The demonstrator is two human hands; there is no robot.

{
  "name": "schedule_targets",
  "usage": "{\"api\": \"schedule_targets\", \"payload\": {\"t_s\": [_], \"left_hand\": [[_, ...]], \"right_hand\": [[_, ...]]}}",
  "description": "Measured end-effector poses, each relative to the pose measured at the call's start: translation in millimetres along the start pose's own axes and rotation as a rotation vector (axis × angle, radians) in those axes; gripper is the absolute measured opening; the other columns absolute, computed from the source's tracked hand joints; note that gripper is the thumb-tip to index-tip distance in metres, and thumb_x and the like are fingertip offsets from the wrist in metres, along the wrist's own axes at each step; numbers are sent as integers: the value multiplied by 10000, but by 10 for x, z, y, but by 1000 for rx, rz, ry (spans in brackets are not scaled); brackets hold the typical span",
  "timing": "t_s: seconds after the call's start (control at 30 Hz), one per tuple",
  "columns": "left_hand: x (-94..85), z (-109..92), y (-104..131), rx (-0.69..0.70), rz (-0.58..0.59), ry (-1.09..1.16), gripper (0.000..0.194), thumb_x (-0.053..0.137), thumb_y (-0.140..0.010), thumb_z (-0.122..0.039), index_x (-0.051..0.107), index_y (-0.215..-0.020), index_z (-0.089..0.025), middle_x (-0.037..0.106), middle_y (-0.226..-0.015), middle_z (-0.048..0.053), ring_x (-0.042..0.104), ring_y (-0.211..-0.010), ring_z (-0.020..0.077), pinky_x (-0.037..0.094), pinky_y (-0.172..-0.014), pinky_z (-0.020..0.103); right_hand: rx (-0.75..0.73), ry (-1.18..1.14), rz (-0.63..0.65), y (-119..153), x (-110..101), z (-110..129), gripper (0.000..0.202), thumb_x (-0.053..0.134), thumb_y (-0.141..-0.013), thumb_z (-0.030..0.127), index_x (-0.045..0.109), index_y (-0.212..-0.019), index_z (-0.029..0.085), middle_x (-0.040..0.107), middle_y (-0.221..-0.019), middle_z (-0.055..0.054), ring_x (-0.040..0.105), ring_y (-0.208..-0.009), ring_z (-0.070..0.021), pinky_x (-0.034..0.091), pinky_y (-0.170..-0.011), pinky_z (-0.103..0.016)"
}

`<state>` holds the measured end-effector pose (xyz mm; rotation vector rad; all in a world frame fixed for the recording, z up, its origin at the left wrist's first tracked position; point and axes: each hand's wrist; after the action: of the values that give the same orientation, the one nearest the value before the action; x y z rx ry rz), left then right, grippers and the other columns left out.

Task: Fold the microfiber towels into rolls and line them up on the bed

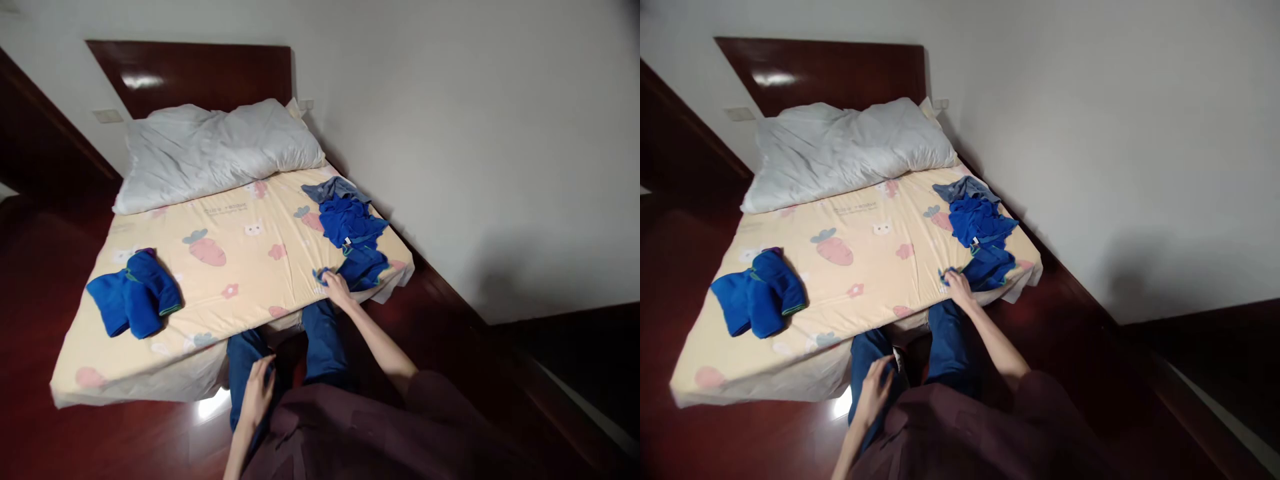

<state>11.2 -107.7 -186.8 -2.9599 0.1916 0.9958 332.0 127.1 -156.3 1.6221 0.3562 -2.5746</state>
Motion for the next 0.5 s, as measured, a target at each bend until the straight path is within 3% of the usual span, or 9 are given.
{"api": "schedule_targets", "payload": {"t_s": [0.13, 0.2, 0.27, 0.4, 0.5], "left_hand": [[-335, -382, -371, 51, -144, 5, 477, 557, -935, -339, 545, -1412, -336, 596, -1419, 82, 562, -1355, 293, 460, -1169, 516], [-454, -604, -504, 121, -131, -20, 536, 594, -901, -280, 519, -1430, -327, 565, -1458, 84, 528, -1388, 287, 436, -1188, 508], [-573, -785, -559, 186, -83, -73, 483, 573, -864, -178, 592, -1332, -297, 627, -1355, 91, 573, -1320, 280, 464, -1153, 487], [-870, -958, -378, 189, -44, -214, 315, 496, -825, -88, 681, -1030, -239, 700, -1018, 77, 677, -1021, 253, 552, -953, 395], [-1130, -979, -52, 188, -88, -297, 306, 480, -839, -98, 676, -1028, -240, 709, -962, 60, 698, -910, 232, 559, -835, 330]], "right_hand": [[-312, -236, 122, 479, 70, 908, 157, 590, -923, 118, 697, -935, 232, 739, -951, -54, 683, -917, -230, 476, -875, -333], [-433, -355, 173, 680, 53, 1305, 138, 593, -958, 188, 711, -967, 260, 748, -994, -57, 700, -959, -243, 507, -885, -349], [-499, -443, 205, 830, 0, 1612, 148, 576, -983, 240, 716, -976, 286, 751, -1014, -55, 708, -976, -253, 533, -880, -367], [-539, -457, 231, 938, -210, 1882, 201, 576, -1003, 386, 716, -888, 300, 741, -909, -60, 711, -892, -267, 546, -837, -392], [-565, -358, 336, 883, -401, 1821, 201, 678, -934, 464, 719, -844, 288, 732, -855, -59, 710, -849, -275, 527, -788, -372]]}}
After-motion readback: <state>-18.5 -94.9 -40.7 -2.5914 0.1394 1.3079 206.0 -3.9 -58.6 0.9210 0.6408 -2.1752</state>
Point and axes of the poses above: each hand's wrist, its own y-axis away from the middle knuckle, its own x-axis out of the palm, z = x × y
